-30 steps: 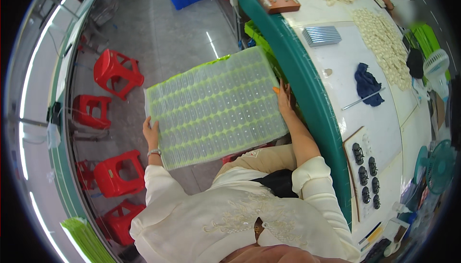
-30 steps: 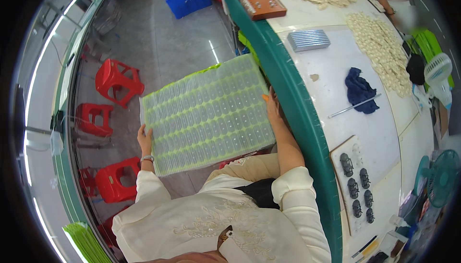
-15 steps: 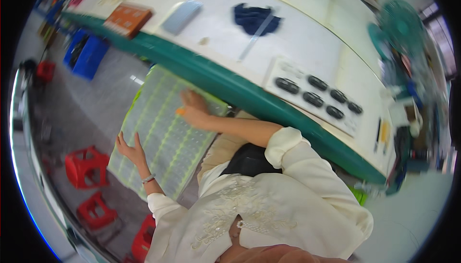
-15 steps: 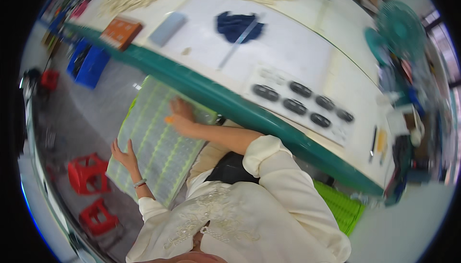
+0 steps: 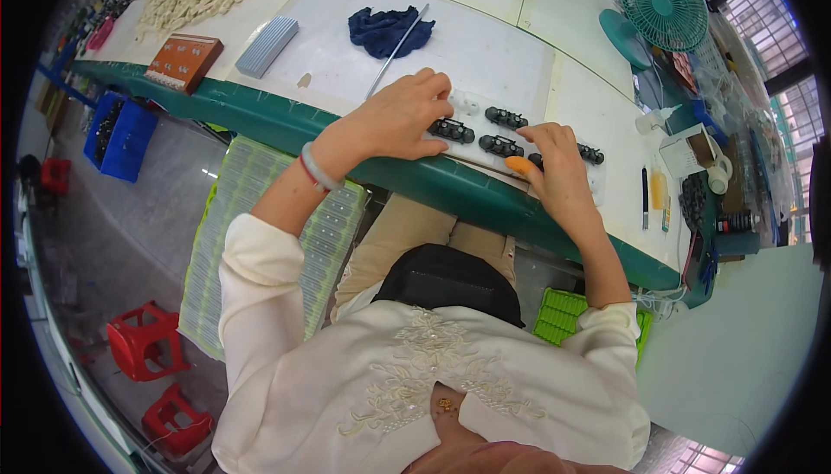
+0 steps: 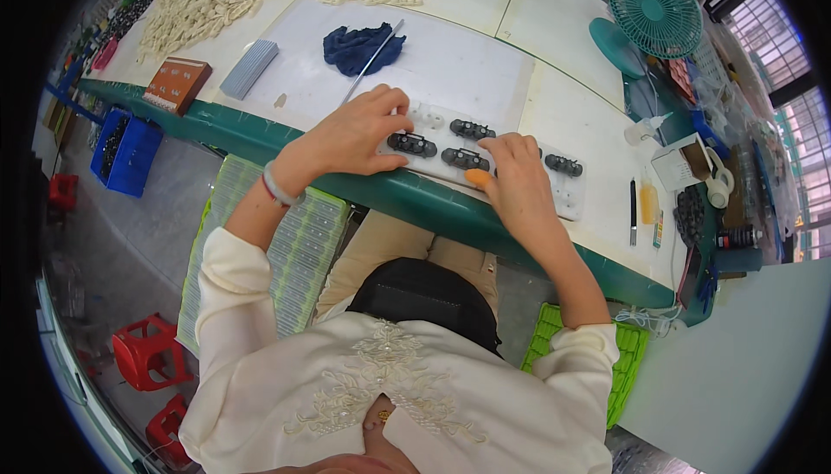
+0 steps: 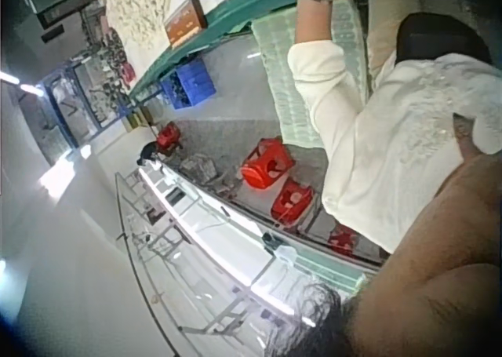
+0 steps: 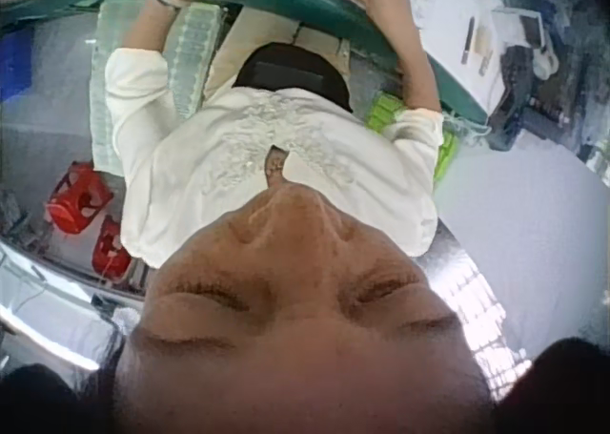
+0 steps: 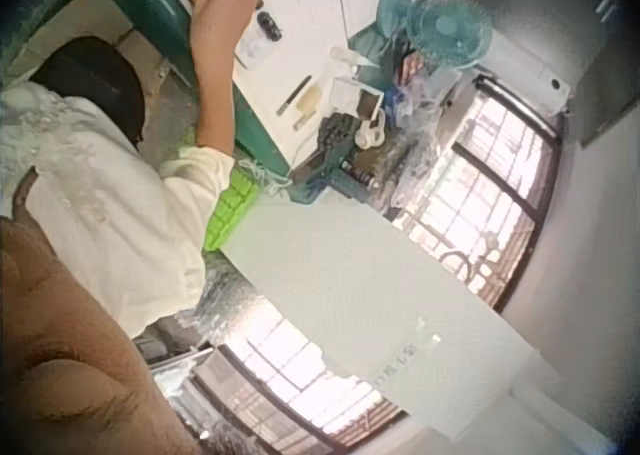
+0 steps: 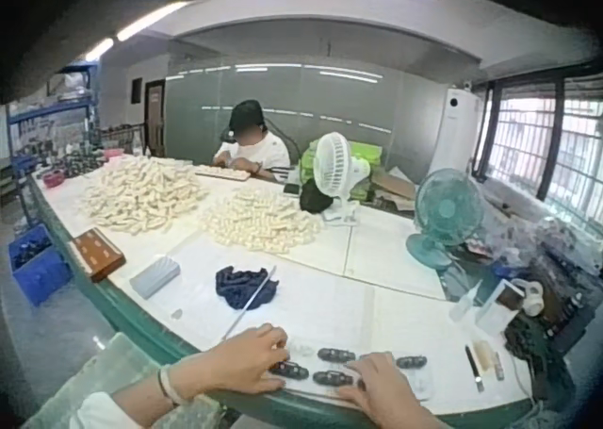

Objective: The recorder sorts small white plastic components and applies glue to black plastic housings as part of an assembly process.

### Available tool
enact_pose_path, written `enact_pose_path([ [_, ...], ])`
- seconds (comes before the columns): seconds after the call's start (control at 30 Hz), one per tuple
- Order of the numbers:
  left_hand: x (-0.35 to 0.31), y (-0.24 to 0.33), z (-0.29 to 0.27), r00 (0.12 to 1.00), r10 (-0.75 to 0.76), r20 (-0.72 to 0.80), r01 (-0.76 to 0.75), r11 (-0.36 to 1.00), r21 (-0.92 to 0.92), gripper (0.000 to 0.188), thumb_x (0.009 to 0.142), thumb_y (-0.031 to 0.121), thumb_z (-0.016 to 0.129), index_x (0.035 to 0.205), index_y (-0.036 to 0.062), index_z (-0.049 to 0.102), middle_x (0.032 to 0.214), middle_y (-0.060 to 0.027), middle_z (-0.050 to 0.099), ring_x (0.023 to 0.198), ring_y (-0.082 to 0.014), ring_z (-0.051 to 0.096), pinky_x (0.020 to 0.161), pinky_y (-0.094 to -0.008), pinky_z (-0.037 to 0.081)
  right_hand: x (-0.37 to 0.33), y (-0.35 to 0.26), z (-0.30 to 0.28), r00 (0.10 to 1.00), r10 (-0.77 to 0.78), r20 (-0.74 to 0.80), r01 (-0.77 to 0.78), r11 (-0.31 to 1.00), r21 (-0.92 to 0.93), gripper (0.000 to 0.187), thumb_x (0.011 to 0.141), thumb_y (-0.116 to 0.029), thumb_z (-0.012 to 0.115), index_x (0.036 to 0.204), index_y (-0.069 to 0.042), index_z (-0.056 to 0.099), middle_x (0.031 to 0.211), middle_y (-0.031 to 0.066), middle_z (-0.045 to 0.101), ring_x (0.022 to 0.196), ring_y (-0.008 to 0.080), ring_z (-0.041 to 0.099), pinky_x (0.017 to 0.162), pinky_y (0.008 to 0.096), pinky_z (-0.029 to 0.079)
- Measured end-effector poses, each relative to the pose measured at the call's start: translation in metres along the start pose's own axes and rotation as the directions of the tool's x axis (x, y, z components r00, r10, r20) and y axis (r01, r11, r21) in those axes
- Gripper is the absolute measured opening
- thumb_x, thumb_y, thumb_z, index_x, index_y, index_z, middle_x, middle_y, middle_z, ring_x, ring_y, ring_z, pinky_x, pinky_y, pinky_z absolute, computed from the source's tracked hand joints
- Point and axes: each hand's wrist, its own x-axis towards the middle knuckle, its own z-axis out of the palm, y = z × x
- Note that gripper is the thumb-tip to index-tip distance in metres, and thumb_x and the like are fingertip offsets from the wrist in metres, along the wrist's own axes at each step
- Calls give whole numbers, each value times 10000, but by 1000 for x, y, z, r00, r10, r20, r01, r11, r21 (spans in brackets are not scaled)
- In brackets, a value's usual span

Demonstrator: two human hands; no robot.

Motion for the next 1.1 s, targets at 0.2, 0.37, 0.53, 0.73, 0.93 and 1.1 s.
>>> enact_pose_path([
  [0.2,30,-13,1,961,-71,268,57,997,59,229,609,220,636,708,14,617,871,-123,530,858,-275,532,704,-358,461,18,20,14,992,-53,112,67,990,-122,293,682,-83,654,955,-4,579,927,118,535,917,283,474,796,357,401],
  [0.37,27,-16,1,981,44,190,-53,998,41,228,618,228,636,722,26,621,791,-100,565,760,-268,579,644,-366,474,26,23,18,986,-76,150,103,979,-177,291,670,-62,647,948,-20,577,909,118,543,901,283,482,776,375,376],
  [0.53,-22,9,-20,953,-189,-239,122,956,-268,256,640,227,685,768,22,601,780,-71,602,630,-213,598,562,-291,481,19,15,18,985,-102,138,122,982,-145,296,677,-6,622,962,-24,545,902,142,544,857,302,504,771,382,371],
  [0.73,-188,35,12,458,-850,-260,449,473,-758,219,700,100,688,873,-17,621,752,-55,615,628,-108,611,561,-218,500,8,-72,4,995,-33,-97,52,979,195,300,704,57,582,994,8,521,894,138,528,858,258,533,765,318,431],
  [0.93,-343,34,36,-316,-927,-202,557,-9,-831,326,752,166,651,922,-108,605,776,-138,637,636,-152,636,562,-234,511,35,-162,200,817,-413,402,170,838,518,277,743,-27,591,1005,12,510,958,196,526,898,373,505,756,409,422],
  [1.1,-370,4,43,-439,-843,-311,558,15,-829,286,737,197,651,862,-60,641,686,-97,641,597,-134,632,543,-244,492,64,-177,352,845,-213,490,52,945,322,228,782,-34,561,997,28,517,976,206,518,920,362,512,767,412,432],
])
